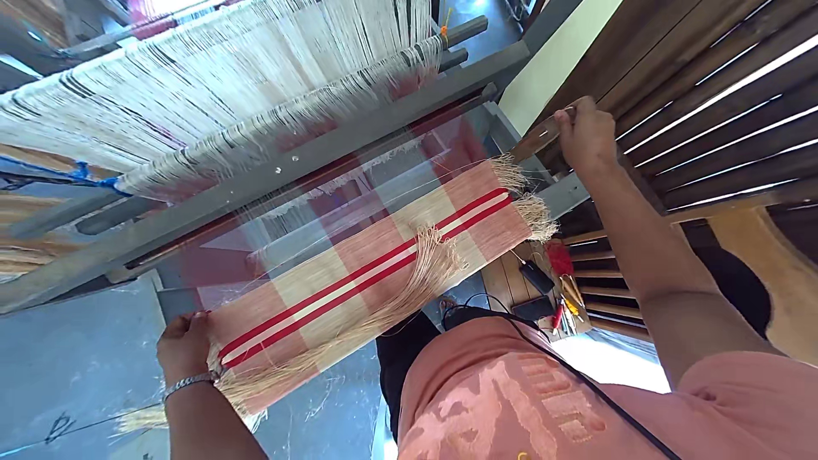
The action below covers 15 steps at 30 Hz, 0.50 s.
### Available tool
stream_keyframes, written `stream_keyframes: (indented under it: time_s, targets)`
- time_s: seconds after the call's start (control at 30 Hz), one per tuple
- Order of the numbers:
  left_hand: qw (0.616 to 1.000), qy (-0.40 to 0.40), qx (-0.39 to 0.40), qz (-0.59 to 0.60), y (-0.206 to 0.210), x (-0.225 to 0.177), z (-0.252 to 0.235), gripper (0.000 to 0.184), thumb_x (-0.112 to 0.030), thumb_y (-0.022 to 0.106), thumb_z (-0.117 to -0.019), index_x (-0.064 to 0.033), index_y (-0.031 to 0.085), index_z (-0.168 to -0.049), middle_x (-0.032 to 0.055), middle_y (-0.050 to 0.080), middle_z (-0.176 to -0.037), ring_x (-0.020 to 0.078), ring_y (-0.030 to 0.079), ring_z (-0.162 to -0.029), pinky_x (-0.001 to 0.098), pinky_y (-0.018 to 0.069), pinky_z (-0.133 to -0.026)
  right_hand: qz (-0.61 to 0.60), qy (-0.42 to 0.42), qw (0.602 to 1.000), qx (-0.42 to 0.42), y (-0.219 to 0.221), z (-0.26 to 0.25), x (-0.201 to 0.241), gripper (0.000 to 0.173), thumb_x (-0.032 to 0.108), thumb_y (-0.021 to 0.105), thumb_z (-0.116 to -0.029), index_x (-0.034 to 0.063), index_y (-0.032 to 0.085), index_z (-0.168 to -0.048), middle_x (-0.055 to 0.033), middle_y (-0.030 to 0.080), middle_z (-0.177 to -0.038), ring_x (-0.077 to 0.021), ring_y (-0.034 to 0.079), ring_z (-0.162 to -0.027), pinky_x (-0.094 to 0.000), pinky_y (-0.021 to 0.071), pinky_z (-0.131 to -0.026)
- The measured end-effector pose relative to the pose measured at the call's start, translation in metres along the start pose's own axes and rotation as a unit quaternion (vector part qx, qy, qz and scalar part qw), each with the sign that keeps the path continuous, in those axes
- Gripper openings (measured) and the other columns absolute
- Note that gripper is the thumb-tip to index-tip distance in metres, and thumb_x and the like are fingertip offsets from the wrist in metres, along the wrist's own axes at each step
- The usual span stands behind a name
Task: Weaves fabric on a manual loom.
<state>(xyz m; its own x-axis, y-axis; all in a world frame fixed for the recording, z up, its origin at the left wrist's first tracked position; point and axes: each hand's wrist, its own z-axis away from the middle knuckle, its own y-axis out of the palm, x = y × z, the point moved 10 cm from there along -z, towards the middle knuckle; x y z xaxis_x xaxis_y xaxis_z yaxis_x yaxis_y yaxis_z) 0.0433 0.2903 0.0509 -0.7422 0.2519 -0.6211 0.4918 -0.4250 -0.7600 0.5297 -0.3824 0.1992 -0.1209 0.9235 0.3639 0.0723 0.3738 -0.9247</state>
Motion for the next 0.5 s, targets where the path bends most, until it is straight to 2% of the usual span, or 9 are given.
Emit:
stream_keyframes:
  time_s: [0.13, 0.2, 0.3, 0.37, 0.4, 0.43, 0.47, 0.5]
  targets:
    - [1.000, -0.002, -0.006, -0.029, 0.001, 0.000, -0.002, 0.036, -0.023, 0.052, -0.1061, 0.0062, 0.062, -0.125, 0.0271, 0.064, -0.121, 0.0316, 0.060, -0.114, 0.0506, 0.0444, -0.102, 0.044, -0.056, 0.995, 0.074, 0.047, -0.009, 0.034, 0.046, 0.030, 0.043, -0.1115, -0.0117, 0.053, -0.128, -0.0351, 0.066, -0.108, -0.0531, 0.066, -0.108, -0.0656, 0.0518, -0.093]
    - [0.998, 0.006, -0.001, -0.056, 0.000, -0.003, -0.001, 0.037, -0.023, 0.050, -0.1064, 0.0064, 0.062, -0.126, 0.0298, 0.064, -0.123, 0.0380, 0.061, -0.119, 0.0561, 0.0433, -0.105, 0.070, -0.058, 0.990, 0.104, 0.071, -0.018, 0.036, 0.044, 0.029, 0.043, -0.1116, -0.0111, 0.052, -0.127, -0.0344, 0.067, -0.107, -0.0521, 0.067, -0.108, -0.0647, 0.0526, -0.092]
    - [0.999, 0.012, -0.009, -0.049, -0.002, -0.003, 0.001, 0.036, -0.022, 0.051, -0.1059, 0.0061, 0.064, -0.124, 0.0276, 0.066, -0.120, 0.0353, 0.062, -0.115, 0.0534, 0.0451, -0.103, 0.095, -0.033, 0.988, 0.119, 0.084, -0.033, 0.014, 0.045, 0.030, 0.043, -0.1115, -0.0111, 0.051, -0.130, -0.0355, 0.065, -0.111, -0.0531, 0.065, -0.110, -0.0656, 0.0522, -0.093]
    - [0.999, 0.021, -0.028, -0.025, -0.005, -0.002, 0.004, 0.036, -0.022, 0.053, -0.1054, 0.0046, 0.064, -0.128, 0.0265, 0.065, -0.126, 0.0333, 0.061, -0.120, 0.0503, 0.0435, -0.107, 0.105, -0.011, 0.988, 0.108, 0.070, -0.039, -0.007, 0.048, 0.031, 0.043, -0.1115, -0.0101, 0.049, -0.135, -0.0374, 0.064, -0.114, -0.0553, 0.064, -0.111, -0.0683, 0.0511, -0.093]
    - [0.999, 0.029, -0.039, -0.017, -0.008, -0.002, 0.007, 0.040, -0.023, 0.055, -0.1047, 0.0025, 0.061, -0.134, 0.0266, 0.060, -0.136, 0.0347, 0.056, -0.130, 0.0506, 0.0407, -0.112, 0.101, 0.000, 0.991, 0.092, 0.056, -0.042, -0.017, 0.049, 0.033, 0.043, -0.1114, -0.0092, 0.048, -0.137, -0.0382, 0.064, -0.115, -0.0563, 0.063, -0.112, -0.0700, 0.0504, -0.093]
    - [0.998, 0.036, -0.047, -0.013, -0.012, -0.005, 0.013, 0.047, -0.026, 0.056, -0.1045, 0.0010, 0.054, -0.143, 0.0278, 0.049, -0.149, 0.0381, 0.045, -0.142, 0.0530, 0.0336, -0.119, 0.096, 0.008, 0.993, 0.067, 0.038, -0.045, -0.027, 0.051, 0.034, 0.043, -0.1112, -0.0087, 0.047, -0.138, -0.0388, 0.063, -0.116, -0.0570, 0.063, -0.111, -0.0711, 0.0499, -0.093]
    - [0.996, 0.046, -0.067, -0.020, -0.017, -0.011, 0.021, 0.055, -0.028, 0.057, -0.1035, 0.0004, 0.047, -0.149, 0.0292, 0.041, -0.155, 0.0417, 0.037, -0.147, 0.0563, 0.0295, -0.120, 0.090, 0.008, 0.995, 0.034, 0.016, -0.046, -0.033, 0.053, 0.036, 0.042, -0.1111, -0.0091, 0.047, -0.138, -0.0392, 0.063, -0.115, -0.0577, 0.063, -0.110, -0.0714, 0.0498, -0.093]
    - [0.993, 0.061, -0.095, -0.030, -0.022, -0.021, 0.033, 0.060, -0.030, 0.057, -0.1027, 0.0016, 0.043, -0.151, 0.0311, 0.037, -0.157, 0.0449, 0.035, -0.148, 0.0585, 0.0286, -0.120, 0.082, 0.005, 0.997, -0.003, -0.010, -0.043, -0.035, 0.054, 0.037, 0.041, -0.1110, -0.0089, 0.047, -0.138, -0.0388, 0.064, -0.114, -0.0579, 0.064, -0.109, -0.0716, 0.0500, -0.093]
